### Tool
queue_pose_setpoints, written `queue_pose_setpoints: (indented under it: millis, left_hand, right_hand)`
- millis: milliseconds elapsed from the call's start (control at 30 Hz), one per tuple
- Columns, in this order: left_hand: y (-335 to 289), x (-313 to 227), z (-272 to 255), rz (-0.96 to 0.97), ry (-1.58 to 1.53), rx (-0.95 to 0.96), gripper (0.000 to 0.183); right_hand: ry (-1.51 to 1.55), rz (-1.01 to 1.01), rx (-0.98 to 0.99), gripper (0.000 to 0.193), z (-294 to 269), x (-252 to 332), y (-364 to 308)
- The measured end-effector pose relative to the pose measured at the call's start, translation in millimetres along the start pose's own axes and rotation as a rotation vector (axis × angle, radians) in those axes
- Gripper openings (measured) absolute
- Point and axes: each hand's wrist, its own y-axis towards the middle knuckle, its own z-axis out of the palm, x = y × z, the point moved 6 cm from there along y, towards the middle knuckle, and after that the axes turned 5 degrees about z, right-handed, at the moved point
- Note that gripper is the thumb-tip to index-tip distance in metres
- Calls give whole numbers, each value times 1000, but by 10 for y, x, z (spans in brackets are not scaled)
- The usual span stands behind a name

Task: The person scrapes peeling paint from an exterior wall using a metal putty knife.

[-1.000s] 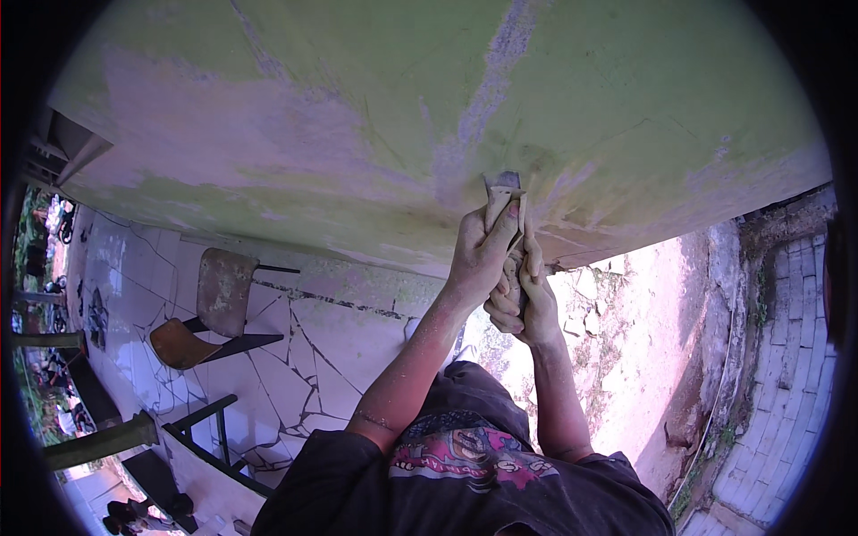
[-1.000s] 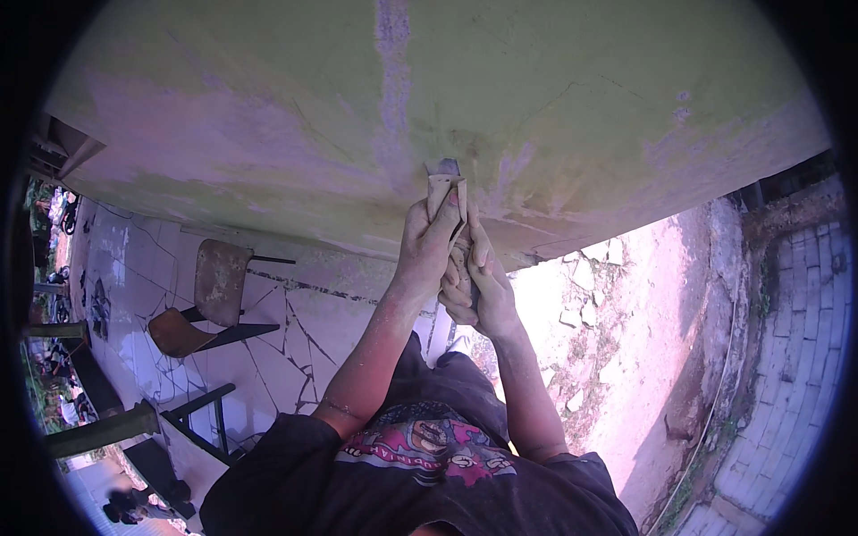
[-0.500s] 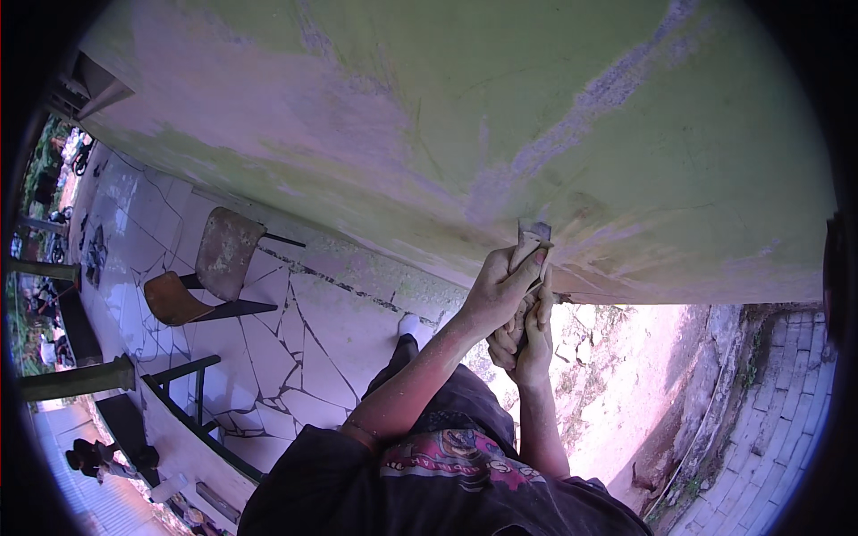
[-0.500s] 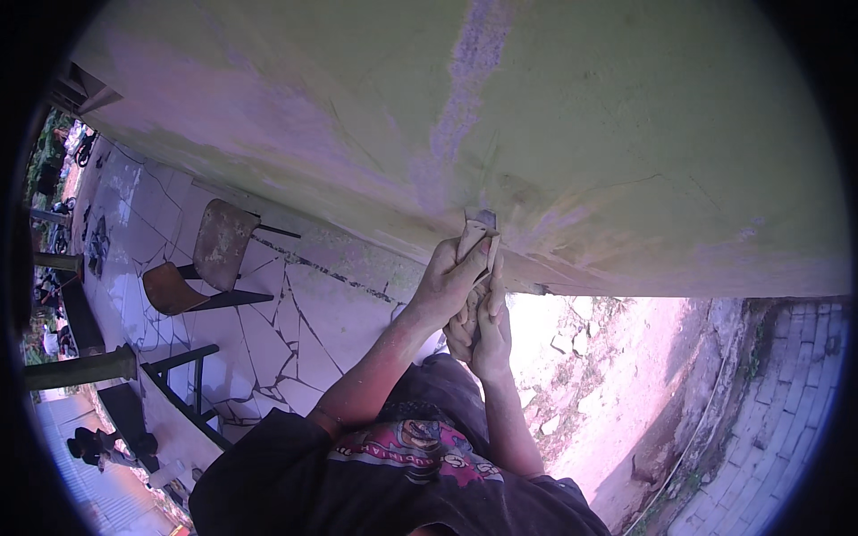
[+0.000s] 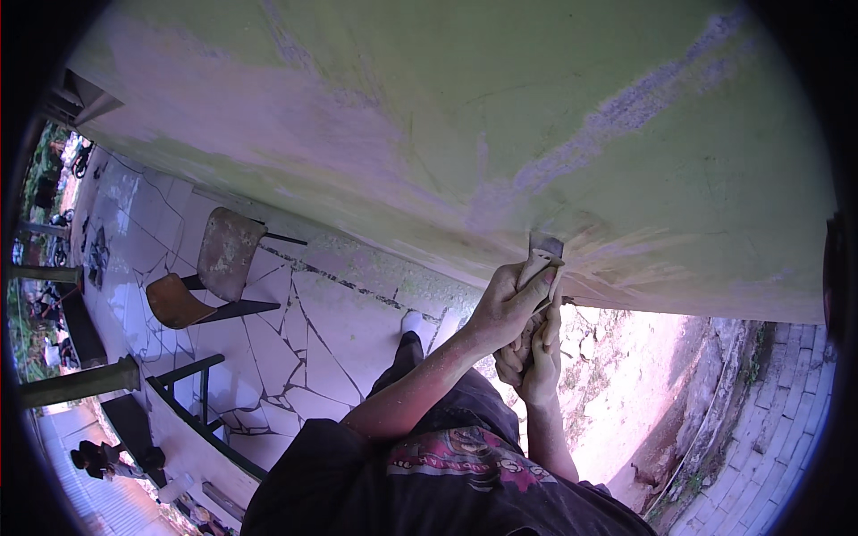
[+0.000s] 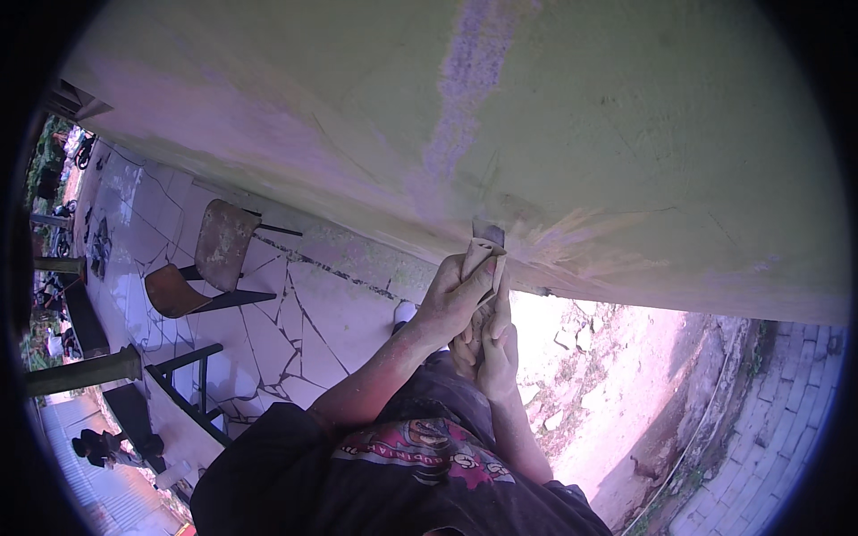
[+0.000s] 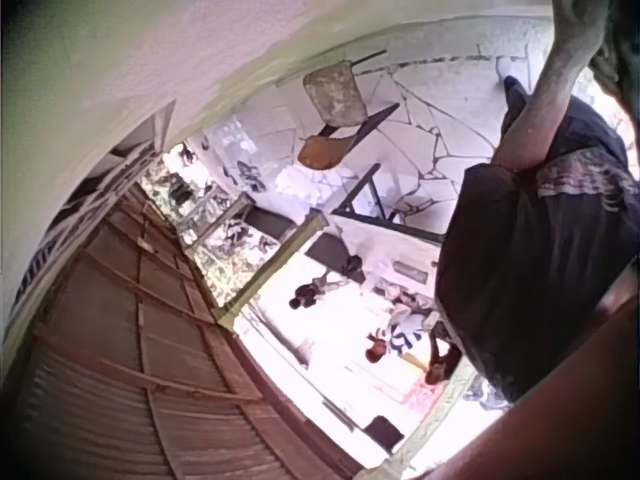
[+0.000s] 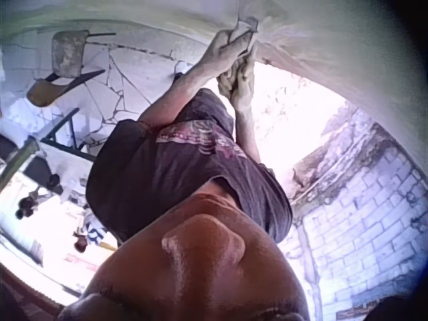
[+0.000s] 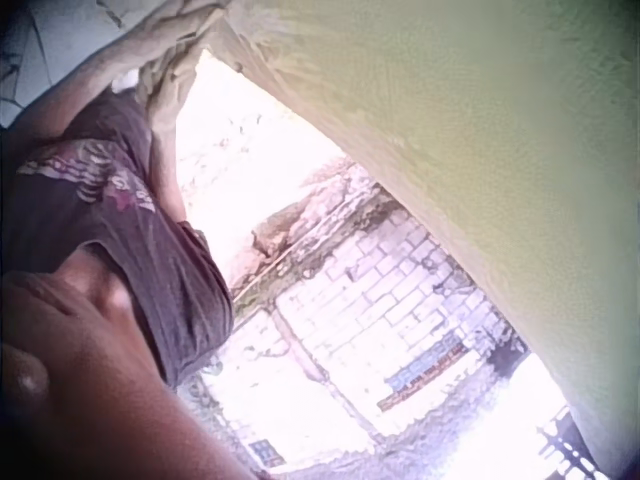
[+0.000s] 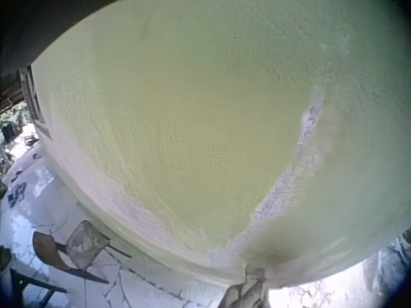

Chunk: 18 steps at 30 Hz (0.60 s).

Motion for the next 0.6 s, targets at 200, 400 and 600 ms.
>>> queue_pose_setpoints:
  millis: [200, 400, 600]
  left_hand:
    - [81, -389, 265, 126, 20, 62, 22]
    - [-33, 292, -123, -36, -18, -37, 24]
    - [91, -291, 201, 89, -59, 116, 38]
  right_hand:
    - [-23, -62, 4, 50, 138, 270, 9]
    - [-9, 43, -233, 39, -145, -166, -84]
    - [-104, 3, -169, 45, -16, 109, -90]
